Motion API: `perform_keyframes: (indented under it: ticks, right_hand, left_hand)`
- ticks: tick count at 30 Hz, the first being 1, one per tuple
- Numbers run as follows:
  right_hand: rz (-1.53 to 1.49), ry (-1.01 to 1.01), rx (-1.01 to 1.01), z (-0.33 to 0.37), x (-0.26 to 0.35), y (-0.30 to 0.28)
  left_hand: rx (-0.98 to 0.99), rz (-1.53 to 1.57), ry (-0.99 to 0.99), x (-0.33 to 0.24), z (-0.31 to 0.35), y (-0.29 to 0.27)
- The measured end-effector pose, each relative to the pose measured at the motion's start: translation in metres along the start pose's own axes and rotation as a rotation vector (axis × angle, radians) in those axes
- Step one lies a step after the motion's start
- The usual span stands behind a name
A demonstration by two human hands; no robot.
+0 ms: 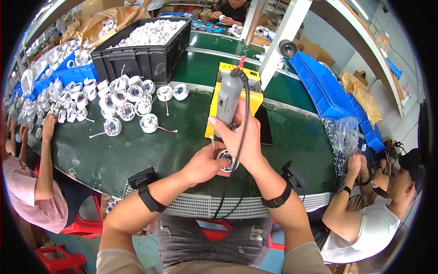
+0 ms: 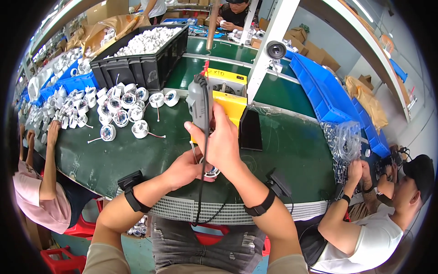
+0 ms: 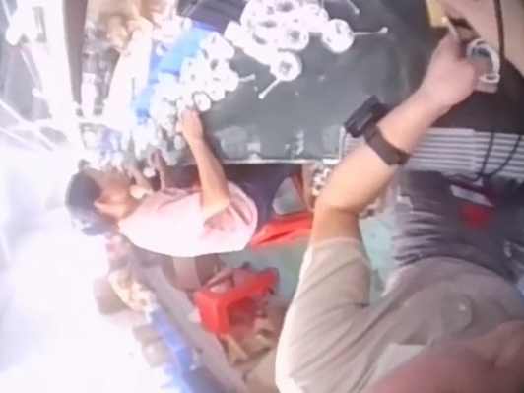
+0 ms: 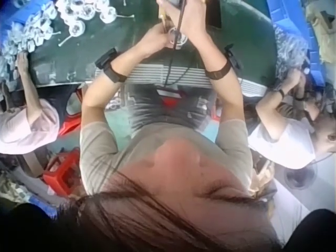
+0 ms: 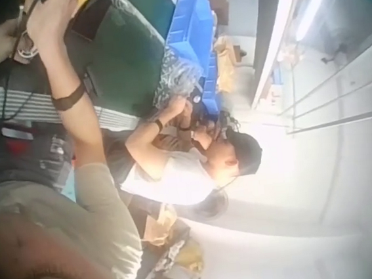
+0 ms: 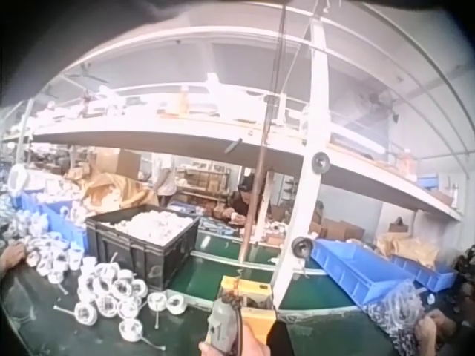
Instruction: The person assembles camera components by inserting a circuit board into a plastic housing and threading the wires through. They then use a power screwdriver to fasten the parts together before placing the unit on the workbench and starting the next one.
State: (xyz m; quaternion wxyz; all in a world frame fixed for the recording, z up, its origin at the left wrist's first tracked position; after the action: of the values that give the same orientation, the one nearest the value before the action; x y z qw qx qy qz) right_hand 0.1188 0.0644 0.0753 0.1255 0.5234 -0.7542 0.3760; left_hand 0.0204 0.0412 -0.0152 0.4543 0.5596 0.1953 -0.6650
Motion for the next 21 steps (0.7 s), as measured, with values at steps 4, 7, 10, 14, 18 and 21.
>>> perform_keyframes:
  ticks: [4, 7, 10, 14, 18, 21]
  right_hand:
    - [-0.334, -0.179, -0.419, -0.015, -0.005, -0.008]
    - [-0.377, -0.154, -0.561, -0.03, -0.001, -0.024]
    - [-0.351, -0.105, -0.572, -0.032, -0.004, -0.023]
    - [-0.317, -0.1, -0.633, -0.034, -0.007, -0.024]
    - [-0.321, -0.099, -0.644, -0.035, -0.01, -0.022]
    - [-0.294, -0.126, -0.637, -0.034, -0.011, -0.021]
  left_hand:
    - [0.006, 0.054, -0.191, 0.001, -0.001, 0.001]
    - [-0.032, 0.08, -0.211, -0.002, -0.002, -0.004]
    - [-0.02, 0.121, -0.238, -0.002, -0.002, -0.006]
    - [-0.026, 0.122, -0.251, -0.003, -0.002, -0.004]
    - [-0.05, 0.112, -0.269, -0.004, -0.002, -0.005]
    - [-0.06, 0.104, -0.273, -0.004, -0.003, -0.005]
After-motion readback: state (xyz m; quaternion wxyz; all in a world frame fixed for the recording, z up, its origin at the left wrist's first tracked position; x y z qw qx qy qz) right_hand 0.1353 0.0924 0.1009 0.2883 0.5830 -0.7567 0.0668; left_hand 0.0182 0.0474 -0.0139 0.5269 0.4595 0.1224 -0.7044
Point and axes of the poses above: each hand's wrist, its own z-axis away from the middle knuckle, its own y-axis out of the palm, x = y × z, the point moved 4 cm from there along -z, towards the middle knuckle, and after that the axes turned 13 degrees about -y, right-handed, at the moved point
